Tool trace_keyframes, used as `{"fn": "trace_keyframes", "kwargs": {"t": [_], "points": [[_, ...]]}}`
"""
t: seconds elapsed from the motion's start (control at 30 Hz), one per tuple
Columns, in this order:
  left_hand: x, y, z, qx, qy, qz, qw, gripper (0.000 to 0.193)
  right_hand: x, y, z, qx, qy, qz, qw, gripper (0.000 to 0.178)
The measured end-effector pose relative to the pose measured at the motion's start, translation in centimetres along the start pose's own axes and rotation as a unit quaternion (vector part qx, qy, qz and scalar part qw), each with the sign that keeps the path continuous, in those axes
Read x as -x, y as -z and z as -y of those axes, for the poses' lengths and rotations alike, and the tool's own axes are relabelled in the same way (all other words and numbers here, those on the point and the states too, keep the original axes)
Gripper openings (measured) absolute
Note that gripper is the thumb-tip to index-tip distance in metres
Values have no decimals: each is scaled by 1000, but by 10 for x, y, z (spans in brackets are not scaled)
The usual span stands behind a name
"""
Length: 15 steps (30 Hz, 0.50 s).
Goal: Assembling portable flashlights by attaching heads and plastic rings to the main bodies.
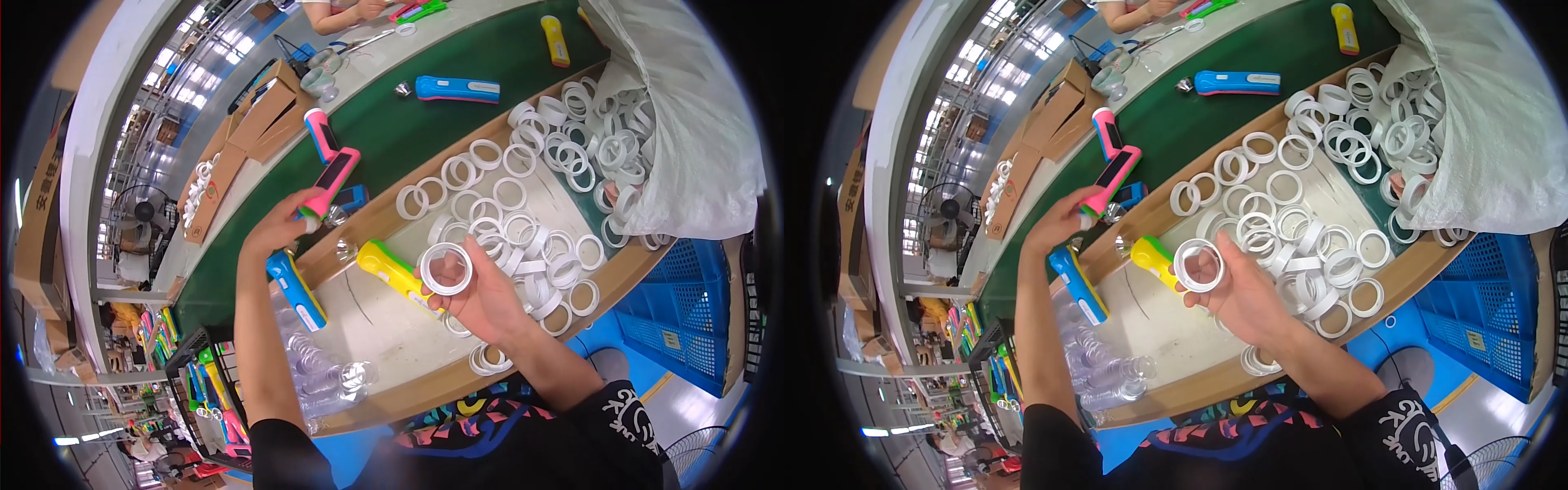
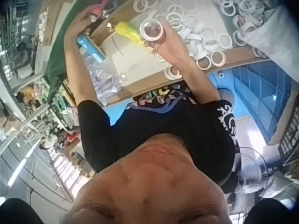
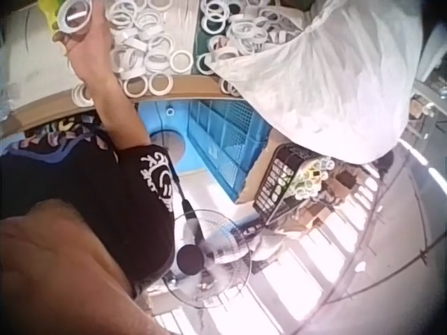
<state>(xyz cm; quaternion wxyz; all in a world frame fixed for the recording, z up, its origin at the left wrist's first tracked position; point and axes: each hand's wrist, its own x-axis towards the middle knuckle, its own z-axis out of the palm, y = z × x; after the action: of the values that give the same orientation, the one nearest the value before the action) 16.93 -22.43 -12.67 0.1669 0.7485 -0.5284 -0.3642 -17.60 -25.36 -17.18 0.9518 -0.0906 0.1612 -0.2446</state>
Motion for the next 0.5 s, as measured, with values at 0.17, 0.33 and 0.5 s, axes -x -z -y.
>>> {"fn": "trace_keyframes", "kwargs": {"t": [0.17,0.33,0.5], "points": [[-55,-54,-17,-204,98,-266,937,42,-7,11,-9,10,23,3,1000,48],[-45,-42,-47,94,33,-268,958,49,4,3,-17,14,23,-36,999,42],[23,-62,-105,509,-116,-190,831,36,-2,-2,-24,-9,-12,-37,999,38]]}}
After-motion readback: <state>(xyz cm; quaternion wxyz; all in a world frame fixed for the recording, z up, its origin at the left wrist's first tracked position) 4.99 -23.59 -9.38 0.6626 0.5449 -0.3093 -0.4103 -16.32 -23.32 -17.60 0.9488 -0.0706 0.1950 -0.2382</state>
